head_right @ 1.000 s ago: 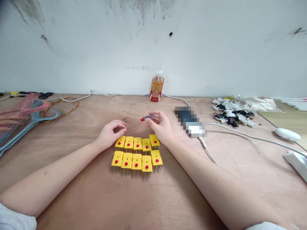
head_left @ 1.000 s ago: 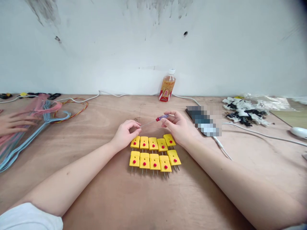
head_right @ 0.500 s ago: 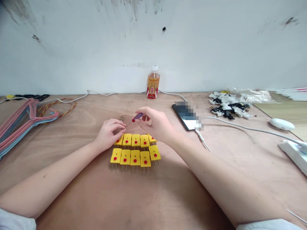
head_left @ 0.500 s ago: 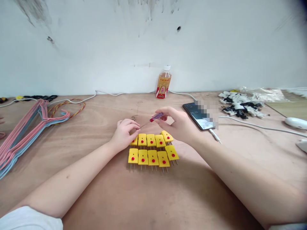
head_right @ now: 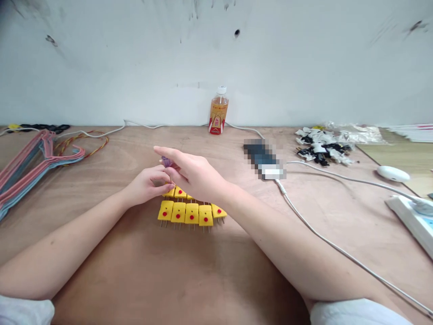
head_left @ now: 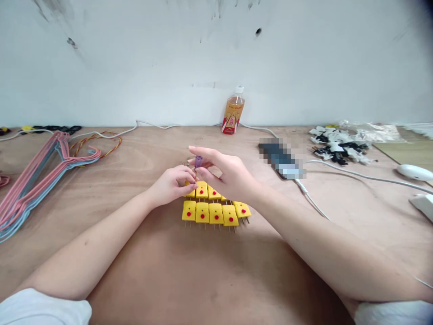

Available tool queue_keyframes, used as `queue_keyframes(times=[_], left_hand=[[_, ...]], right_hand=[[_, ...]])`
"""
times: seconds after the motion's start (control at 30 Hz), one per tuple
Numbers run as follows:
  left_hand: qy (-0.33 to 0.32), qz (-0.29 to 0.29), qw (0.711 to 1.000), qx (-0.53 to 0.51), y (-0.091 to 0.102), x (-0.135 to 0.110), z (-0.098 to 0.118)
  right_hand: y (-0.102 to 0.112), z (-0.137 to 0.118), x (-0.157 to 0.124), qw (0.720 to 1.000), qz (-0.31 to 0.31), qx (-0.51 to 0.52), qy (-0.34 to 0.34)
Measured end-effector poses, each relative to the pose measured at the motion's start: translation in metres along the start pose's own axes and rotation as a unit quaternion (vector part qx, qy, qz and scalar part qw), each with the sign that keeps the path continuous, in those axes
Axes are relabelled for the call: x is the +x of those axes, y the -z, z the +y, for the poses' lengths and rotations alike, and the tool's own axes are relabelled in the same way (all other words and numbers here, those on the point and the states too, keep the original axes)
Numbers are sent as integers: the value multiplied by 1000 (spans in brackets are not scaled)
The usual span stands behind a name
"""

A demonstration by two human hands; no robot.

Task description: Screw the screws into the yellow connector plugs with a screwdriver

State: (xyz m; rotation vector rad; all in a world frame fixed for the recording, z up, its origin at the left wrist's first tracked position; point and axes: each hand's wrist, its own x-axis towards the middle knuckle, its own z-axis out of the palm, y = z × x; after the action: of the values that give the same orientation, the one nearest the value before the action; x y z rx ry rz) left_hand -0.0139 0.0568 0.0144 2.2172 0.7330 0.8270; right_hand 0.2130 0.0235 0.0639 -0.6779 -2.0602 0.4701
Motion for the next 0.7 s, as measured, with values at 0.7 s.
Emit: queue_keyframes(times=[0.7], left_hand=[[43, 54, 997, -13, -1, -24, -27]], right_hand=[[-24, 9, 25, 997, -71, -28, -16]])
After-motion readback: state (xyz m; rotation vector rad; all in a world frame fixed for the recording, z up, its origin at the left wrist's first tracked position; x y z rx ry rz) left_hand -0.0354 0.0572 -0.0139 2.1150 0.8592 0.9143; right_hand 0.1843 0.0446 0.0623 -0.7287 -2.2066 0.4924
